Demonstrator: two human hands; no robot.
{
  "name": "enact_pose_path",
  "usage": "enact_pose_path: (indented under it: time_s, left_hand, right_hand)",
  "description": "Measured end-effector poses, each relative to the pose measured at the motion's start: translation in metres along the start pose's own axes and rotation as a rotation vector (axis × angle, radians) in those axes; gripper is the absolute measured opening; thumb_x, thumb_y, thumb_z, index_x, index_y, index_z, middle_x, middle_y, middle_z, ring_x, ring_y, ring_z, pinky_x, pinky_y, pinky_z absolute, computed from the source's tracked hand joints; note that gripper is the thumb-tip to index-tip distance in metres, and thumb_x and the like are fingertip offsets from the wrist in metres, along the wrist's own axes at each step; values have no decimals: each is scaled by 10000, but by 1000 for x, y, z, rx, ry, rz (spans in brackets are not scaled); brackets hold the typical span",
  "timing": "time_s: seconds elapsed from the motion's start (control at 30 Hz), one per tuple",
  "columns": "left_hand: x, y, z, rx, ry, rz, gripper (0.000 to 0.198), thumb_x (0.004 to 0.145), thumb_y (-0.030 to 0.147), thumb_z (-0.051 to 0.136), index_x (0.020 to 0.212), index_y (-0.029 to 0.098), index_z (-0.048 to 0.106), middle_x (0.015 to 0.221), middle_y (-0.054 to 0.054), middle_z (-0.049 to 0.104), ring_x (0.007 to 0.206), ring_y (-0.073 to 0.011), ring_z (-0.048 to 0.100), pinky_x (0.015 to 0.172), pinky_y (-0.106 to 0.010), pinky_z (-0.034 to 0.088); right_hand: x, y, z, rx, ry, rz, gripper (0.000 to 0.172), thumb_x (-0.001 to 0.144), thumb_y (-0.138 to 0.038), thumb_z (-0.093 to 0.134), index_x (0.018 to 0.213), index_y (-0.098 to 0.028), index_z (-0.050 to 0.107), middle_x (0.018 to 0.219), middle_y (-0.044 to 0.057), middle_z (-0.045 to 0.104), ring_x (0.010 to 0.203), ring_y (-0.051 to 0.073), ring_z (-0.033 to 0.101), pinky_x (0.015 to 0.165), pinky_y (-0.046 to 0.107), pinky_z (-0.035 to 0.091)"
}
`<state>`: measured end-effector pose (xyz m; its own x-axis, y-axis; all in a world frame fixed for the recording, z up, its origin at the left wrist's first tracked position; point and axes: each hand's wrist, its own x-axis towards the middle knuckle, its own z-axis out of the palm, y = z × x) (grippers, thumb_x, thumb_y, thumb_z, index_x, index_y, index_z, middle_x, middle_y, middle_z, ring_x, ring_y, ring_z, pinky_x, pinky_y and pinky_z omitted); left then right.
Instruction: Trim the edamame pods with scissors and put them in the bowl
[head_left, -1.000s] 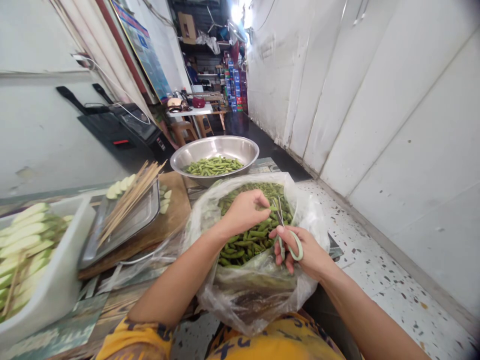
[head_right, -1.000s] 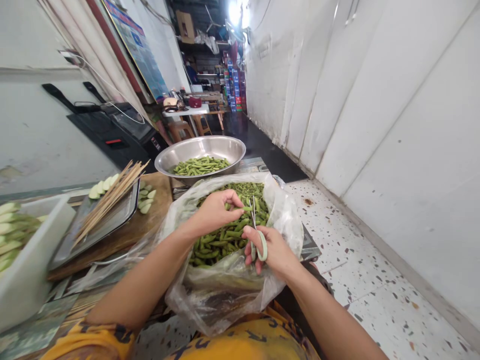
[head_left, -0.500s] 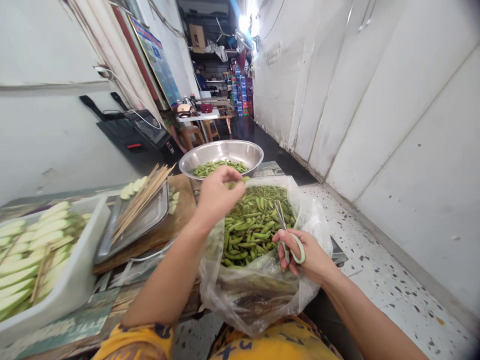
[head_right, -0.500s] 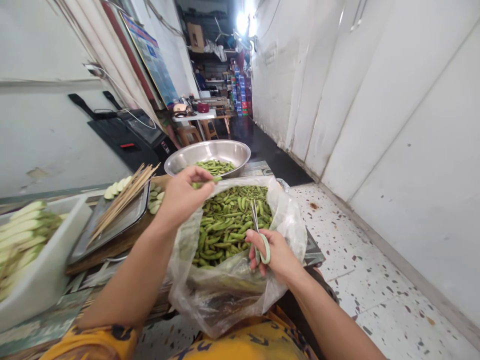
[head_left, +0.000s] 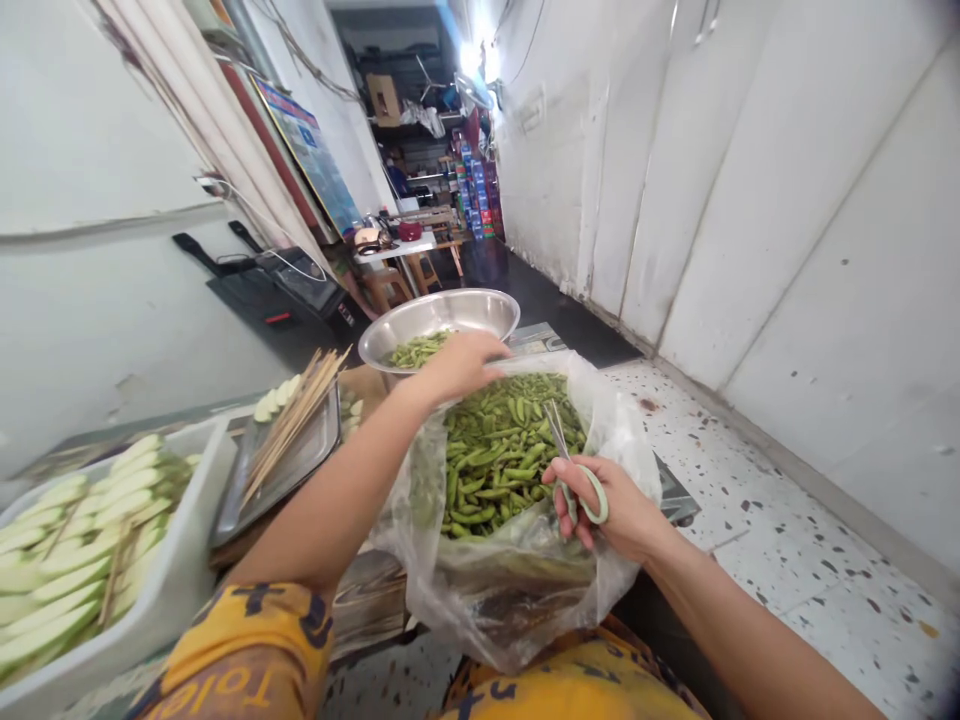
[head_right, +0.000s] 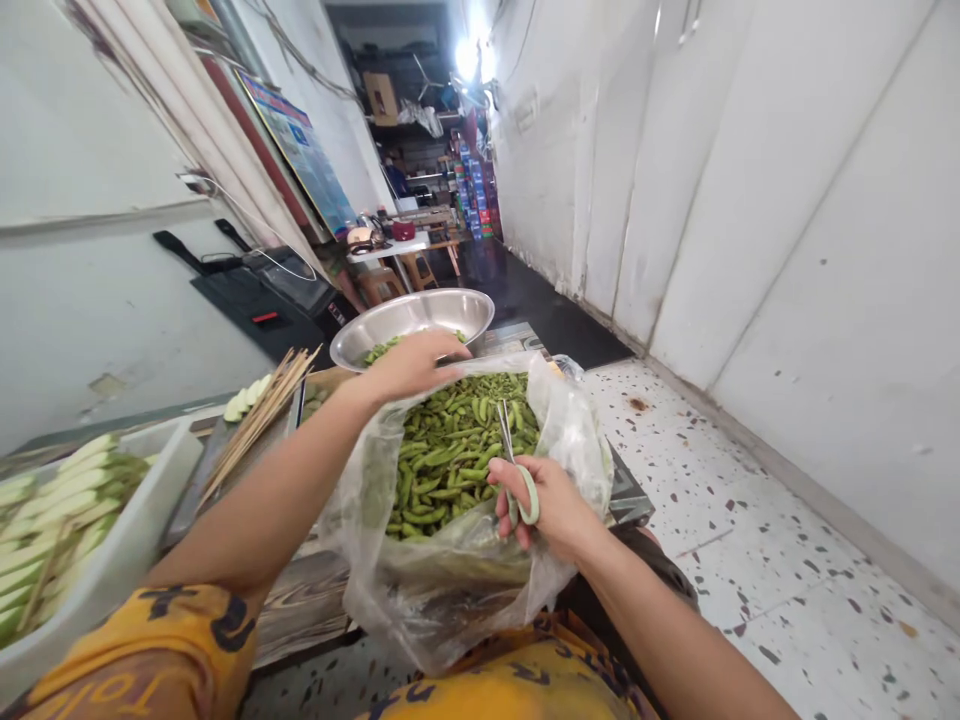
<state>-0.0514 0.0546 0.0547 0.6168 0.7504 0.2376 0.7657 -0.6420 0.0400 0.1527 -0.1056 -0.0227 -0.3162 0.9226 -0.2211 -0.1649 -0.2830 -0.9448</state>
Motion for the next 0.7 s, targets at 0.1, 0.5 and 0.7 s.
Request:
enact_pose_path:
  time_s: [0.1, 0.5, 0.7]
  left_hand:
    - [-8, 25, 31, -63, -288, 264, 336, 767, 156, 586, 1090, 205, 668, 1129, -53, 662, 1053, -184, 586, 965, -287, 409]
    - [-43, 37, 35, -423, -65, -42, 317, 898, 368, 475, 746, 163, 663, 682, -20, 650, 652, -136, 574, 670, -240, 407]
    - [-59, 68, 23, -663, -129, -115, 360, 867, 371, 505, 588, 150, 561, 505, 36, 483, 492, -86, 419, 529, -209, 324]
  right_hand:
    - [1, 1, -1, 10, -15, 0, 466, 751, -587, 642, 816, -131, 569, 525, -29, 544, 390, 94, 529, 262, 137, 341]
    - [4, 4, 0, -21, -26, -1, 459, 755, -598, 629, 777, -147, 549, 546, -23, 562, 400, 94, 532, 253, 145, 330]
    - [1, -3, 4, -130, -35, 12, 413, 756, -550, 656, 756, -154, 537, 553, -27, 564, 375, 80, 510, 258, 145, 335]
